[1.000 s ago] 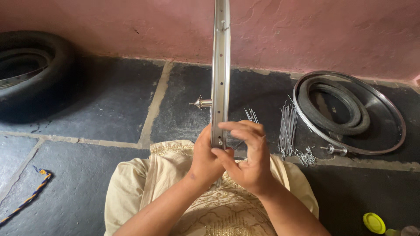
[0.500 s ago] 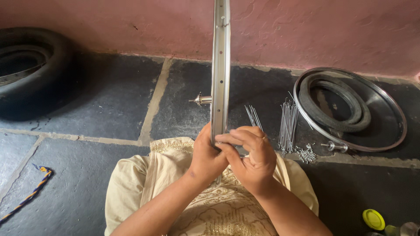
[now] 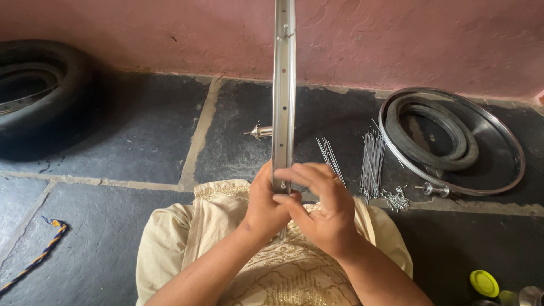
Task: The person sits on the floor and assembles a bicycle wheel by inserting spokes into the hub and rim. They first organize the spokes, then insert them into the hub, and finally attach them to the rim, tightening them by hand.
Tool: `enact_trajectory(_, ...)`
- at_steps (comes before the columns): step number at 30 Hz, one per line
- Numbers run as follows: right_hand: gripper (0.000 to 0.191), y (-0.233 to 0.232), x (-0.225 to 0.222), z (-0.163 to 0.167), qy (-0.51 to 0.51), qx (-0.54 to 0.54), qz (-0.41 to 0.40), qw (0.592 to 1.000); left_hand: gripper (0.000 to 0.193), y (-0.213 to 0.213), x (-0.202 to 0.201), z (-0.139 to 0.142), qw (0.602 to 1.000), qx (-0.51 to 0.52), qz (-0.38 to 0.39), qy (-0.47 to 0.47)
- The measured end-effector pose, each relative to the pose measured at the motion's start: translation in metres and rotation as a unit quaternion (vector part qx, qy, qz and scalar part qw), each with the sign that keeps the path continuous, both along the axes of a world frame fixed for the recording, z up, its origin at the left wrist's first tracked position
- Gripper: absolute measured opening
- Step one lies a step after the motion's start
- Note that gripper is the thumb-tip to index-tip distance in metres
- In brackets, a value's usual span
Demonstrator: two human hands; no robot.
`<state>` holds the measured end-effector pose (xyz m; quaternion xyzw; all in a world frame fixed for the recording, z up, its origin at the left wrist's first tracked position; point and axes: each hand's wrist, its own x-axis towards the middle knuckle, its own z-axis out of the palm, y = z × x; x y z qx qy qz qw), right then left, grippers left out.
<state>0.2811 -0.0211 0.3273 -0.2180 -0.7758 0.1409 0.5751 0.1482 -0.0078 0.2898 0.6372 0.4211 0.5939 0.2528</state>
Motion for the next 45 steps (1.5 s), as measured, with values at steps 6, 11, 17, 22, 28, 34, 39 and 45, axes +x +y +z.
enact_trajectory(6,0.055,-0.001,-0.006,0.005,0.003,0.09,-0.063,0.994,0.022,-0.001,0.002,-0.003,1.0,-0.015,0.012,0.001)
enact_trajectory(11,0.061,-0.001,-0.001,0.008,-0.057,0.067,-0.063,0.994,0.025,-0.001,0.001,-0.006,0.999,0.038,0.007,0.0)
enact_trajectory(17,0.054,0.006,-0.007,-0.007,0.024,0.044,-0.022,0.999,0.026,-0.003,-0.003,-0.015,1.0,-0.01,0.005,-0.005)
enact_trajectory(22,0.058,0.046,0.022,-0.025,0.089,-0.074,0.015,0.993,0.025,-0.008,-0.018,-0.019,0.999,-0.031,0.003,0.018)
enact_trajectory(28,0.011,0.138,0.017,-0.103,-0.108,-0.045,-0.314,0.942,0.033,-0.012,-0.031,-0.018,0.999,-0.012,0.017,-0.035)
enact_trajectory(34,0.034,0.183,-0.02,-0.146,-0.219,-0.069,-0.284,0.931,0.031,-0.015,-0.033,-0.017,0.999,-0.015,0.036,-0.035)
enact_trajectory(39,0.042,0.197,-0.045,-0.153,-0.222,-0.008,-0.35,0.91,0.032,-0.014,-0.032,-0.018,0.999,-0.016,0.031,-0.035)
enact_trajectory(45,0.03,0.202,-0.044,-0.174,-0.169,0.009,-0.374,0.912,0.032,-0.014,-0.027,-0.016,0.999,-0.009,0.035,-0.003)
